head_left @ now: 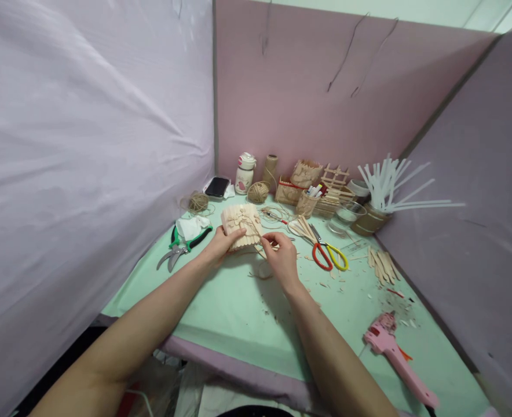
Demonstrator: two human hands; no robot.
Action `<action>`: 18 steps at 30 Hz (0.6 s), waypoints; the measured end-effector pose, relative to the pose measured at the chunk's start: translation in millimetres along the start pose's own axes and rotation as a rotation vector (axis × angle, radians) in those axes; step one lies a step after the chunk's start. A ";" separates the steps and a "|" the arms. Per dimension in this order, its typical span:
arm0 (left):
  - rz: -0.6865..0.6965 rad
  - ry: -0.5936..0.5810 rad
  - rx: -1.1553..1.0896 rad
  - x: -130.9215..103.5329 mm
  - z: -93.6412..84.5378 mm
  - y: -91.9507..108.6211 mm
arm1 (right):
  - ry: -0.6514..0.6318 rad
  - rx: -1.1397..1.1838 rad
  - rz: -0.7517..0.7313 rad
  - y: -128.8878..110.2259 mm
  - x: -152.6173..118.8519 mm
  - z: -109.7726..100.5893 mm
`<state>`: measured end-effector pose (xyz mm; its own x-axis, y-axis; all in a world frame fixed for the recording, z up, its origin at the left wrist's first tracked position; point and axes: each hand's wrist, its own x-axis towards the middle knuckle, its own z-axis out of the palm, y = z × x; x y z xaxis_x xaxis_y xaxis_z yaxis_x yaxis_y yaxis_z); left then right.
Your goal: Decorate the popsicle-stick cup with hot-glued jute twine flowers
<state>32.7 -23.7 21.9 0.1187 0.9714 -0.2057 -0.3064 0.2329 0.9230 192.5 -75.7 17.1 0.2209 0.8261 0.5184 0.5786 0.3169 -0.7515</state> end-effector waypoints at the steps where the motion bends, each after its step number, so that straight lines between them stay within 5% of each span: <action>1: -0.015 0.001 0.017 -0.4 0.2 0.6 | 0.000 0.002 0.002 -0.3 -0.1 0.0; 11: -0.024 0.069 0.022 -0.2 0.6 0.2 | -0.016 0.032 0.045 3.0 0.6 0.3; 18: -0.019 -0.060 0.012 0.1 -0.5 1.7 | -0.055 -0.086 0.067 -9.0 -2.7 -11.6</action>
<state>31.8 -23.2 23.3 0.1805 0.9623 -0.2035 -0.2920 0.2500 0.9232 195.8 -86.2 27.2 0.2192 0.8691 0.4434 0.6296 0.2213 -0.7448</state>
